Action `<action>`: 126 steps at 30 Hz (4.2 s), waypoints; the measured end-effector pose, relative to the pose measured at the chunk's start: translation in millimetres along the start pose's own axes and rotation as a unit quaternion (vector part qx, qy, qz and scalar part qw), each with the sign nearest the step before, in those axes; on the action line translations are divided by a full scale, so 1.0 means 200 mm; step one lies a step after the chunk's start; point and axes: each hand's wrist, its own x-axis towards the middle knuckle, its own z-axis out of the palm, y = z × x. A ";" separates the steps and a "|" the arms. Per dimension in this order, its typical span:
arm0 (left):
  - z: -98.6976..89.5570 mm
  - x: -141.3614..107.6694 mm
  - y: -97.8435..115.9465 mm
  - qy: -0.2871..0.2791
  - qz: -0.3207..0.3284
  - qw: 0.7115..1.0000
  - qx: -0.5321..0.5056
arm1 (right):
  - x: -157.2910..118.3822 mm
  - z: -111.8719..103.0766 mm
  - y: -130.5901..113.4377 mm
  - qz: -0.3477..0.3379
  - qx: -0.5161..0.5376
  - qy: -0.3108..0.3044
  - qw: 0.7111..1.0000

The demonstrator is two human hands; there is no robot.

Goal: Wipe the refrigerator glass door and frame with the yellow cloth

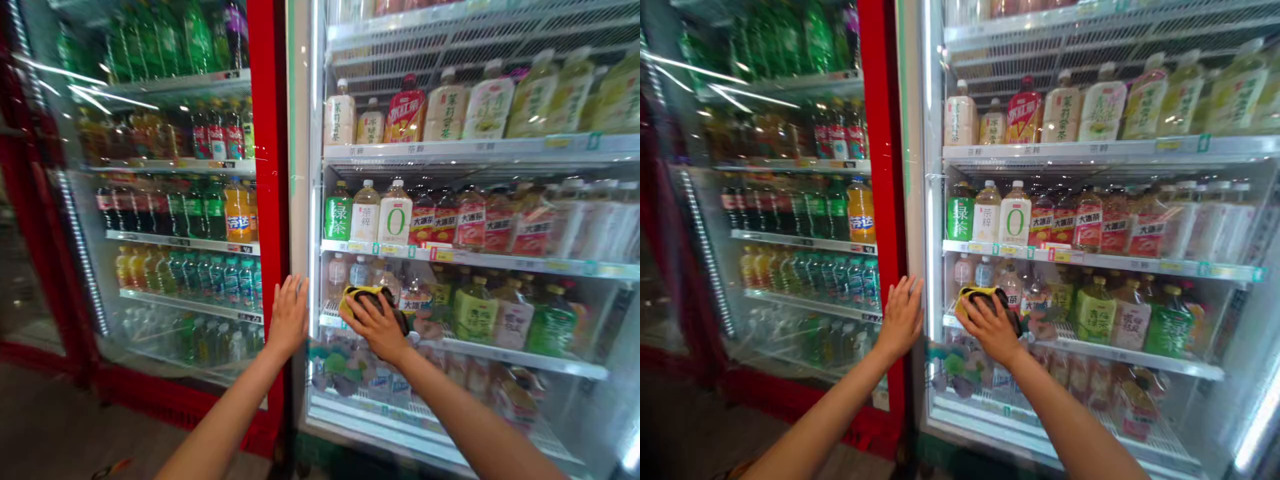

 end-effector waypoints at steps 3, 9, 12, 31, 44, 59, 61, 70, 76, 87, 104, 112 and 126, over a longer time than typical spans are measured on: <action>0.04 0.04 0.09 0.004 0.016 1.000 -0.014 | 0.13 -0.01 0.11 -0.054 0.018 0.006 0.998; 0.07 0.13 0.25 -0.004 0.074 0.996 -0.039 | 0.02 -0.10 0.31 0.129 -0.030 0.041 0.990; 0.09 0.14 0.30 0.001 0.091 0.995 -0.047 | -0.16 -0.10 0.22 0.165 -0.052 0.045 0.984; 0.20 0.27 0.68 0.046 0.179 0.978 -0.095 | -0.46 -0.23 0.38 0.192 -0.056 -0.019 0.980; 0.28 0.28 0.95 0.042 0.221 0.967 -0.120 | -0.79 -0.29 0.50 0.241 -0.087 -0.009 0.967; 0.33 0.36 1.23 0.049 0.241 0.956 -0.160 | -0.95 -0.45 0.74 0.314 -0.070 -0.060 0.945; 0.32 0.38 1.28 0.050 0.252 0.953 -0.162 | -0.95 -0.50 0.86 0.320 -0.074 -0.047 0.943; 0.34 0.40 1.47 0.050 0.262 0.947 -0.178 | -1.18 -0.54 0.92 0.423 -0.119 -0.019 0.898; 0.35 0.45 1.64 0.057 0.275 0.936 -0.211 | -1.20 -0.67 1.24 0.447 -0.140 -0.004 0.883; 0.37 0.49 1.96 0.062 0.307 0.921 -0.230 | -1.40 -0.72 1.30 0.480 -0.104 -0.007 0.871; 0.48 0.50 2.13 0.080 0.290 0.924 -0.235 | -1.71 -0.72 1.53 0.545 -0.170 0.097 0.816; 0.51 0.48 2.14 0.083 0.280 0.929 -0.226 | -1.79 -0.67 1.45 0.536 -0.170 0.137 0.815; 0.50 0.48 2.16 0.107 0.280 0.915 -0.269 | -2.03 -0.42 1.12 0.655 -0.095 0.337 0.669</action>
